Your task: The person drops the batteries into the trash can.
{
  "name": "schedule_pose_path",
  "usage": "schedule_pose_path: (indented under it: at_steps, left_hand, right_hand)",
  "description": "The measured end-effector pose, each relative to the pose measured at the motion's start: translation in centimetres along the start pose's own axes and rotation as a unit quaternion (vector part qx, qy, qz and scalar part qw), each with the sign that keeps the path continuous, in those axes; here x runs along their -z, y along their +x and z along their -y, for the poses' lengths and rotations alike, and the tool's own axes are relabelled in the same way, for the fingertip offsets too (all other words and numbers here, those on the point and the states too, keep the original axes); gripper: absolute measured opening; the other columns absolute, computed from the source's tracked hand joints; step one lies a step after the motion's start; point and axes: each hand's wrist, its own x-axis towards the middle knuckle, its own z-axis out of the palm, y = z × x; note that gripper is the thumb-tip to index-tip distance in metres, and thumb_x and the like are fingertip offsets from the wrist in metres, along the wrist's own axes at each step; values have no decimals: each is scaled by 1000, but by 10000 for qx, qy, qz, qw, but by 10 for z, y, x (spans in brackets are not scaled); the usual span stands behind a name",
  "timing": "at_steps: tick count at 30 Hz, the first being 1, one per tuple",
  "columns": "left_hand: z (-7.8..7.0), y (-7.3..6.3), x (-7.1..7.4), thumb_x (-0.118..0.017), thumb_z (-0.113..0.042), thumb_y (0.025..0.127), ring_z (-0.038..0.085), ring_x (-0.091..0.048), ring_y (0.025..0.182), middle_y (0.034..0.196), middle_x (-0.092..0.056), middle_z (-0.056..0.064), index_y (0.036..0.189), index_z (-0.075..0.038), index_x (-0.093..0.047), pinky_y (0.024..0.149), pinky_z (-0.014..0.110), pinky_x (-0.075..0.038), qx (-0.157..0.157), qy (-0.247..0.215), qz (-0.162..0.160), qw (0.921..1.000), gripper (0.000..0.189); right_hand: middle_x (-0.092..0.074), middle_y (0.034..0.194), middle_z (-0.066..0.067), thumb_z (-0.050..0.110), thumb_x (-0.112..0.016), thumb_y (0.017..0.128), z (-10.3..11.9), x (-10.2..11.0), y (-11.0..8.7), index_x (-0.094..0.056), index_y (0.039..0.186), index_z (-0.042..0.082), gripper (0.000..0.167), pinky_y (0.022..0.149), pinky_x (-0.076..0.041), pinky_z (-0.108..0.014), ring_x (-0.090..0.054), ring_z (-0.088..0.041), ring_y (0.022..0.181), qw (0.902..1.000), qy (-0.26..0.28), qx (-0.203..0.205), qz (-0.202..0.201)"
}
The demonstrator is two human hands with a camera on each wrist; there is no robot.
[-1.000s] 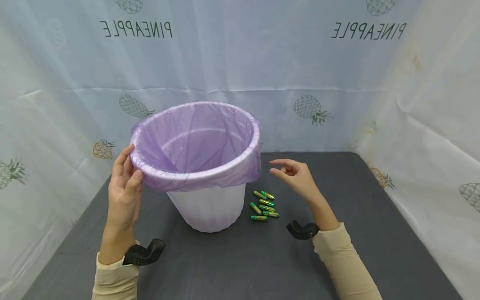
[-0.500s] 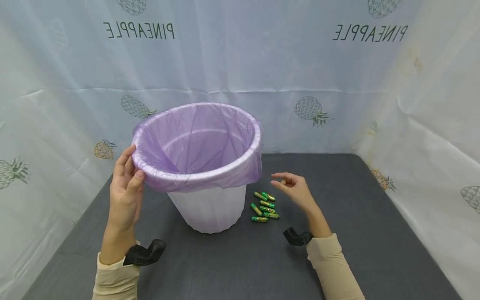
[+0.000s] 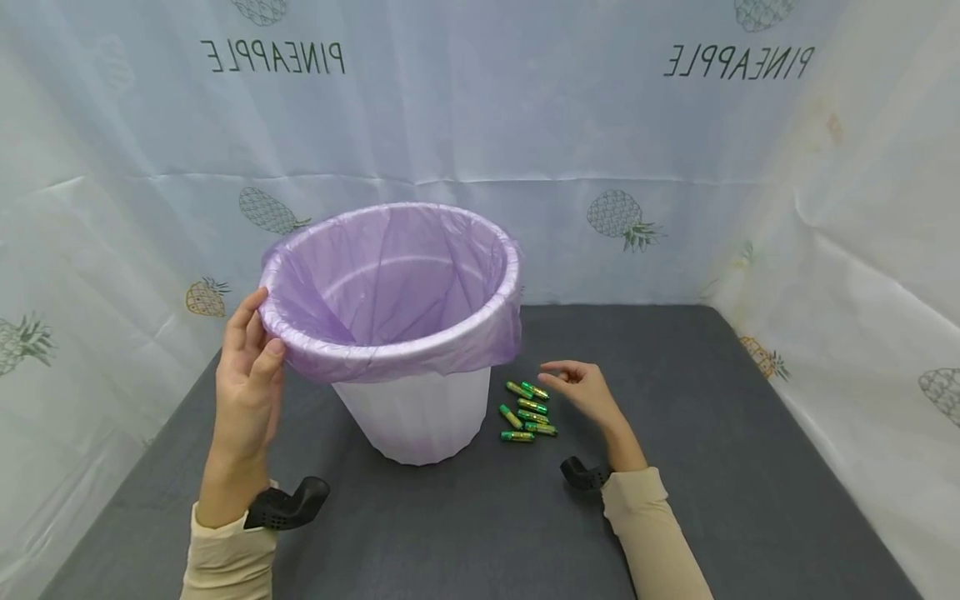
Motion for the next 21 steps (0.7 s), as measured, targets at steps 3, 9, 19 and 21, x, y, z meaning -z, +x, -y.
schedule_pose_path:
  at_steps: [3,9,19,21]
  left_hand:
    - [1,0,0,-46,3,93,9,-46,127,146,-41,3,146,-9,-32,103,16,-40,4,-29,-8,10000,56]
    - [0,0,0,-45,4,93,9,-46,127,145,-41,3,146,-10,-33,103,15,-40,66,-29,-68,10000,56]
    - [0,-1,-1,-46,4,93,9,-46,126,144,-42,3,146,-10,-32,102,15,-40,81,-20,-52,10000,57]
    - [0,-1,-1,-46,4,93,9,-46,126,145,-41,3,146,-10,-32,103,15,-40,85,-4,-50,10000,57]
  right_hand:
    - [-44,58,4,19,-64,92,-9,-2,2,-63,119,-7,38,55,-37,-26,-35,-3,51,9998,-102,-122,72]
    - [-49,58,2,19,-65,91,-25,-5,7,-65,117,-7,36,52,-39,-25,-38,-3,49,9990,-212,-361,159]
    - [-51,61,-1,17,-69,88,-34,-7,8,-66,114,-7,35,53,-40,-23,-42,-3,51,9984,-292,-450,198]
    - [-51,61,-1,17,-69,88,-34,-7,8,-67,114,-7,35,53,-40,-23,-42,-3,51,9980,-330,-490,215]
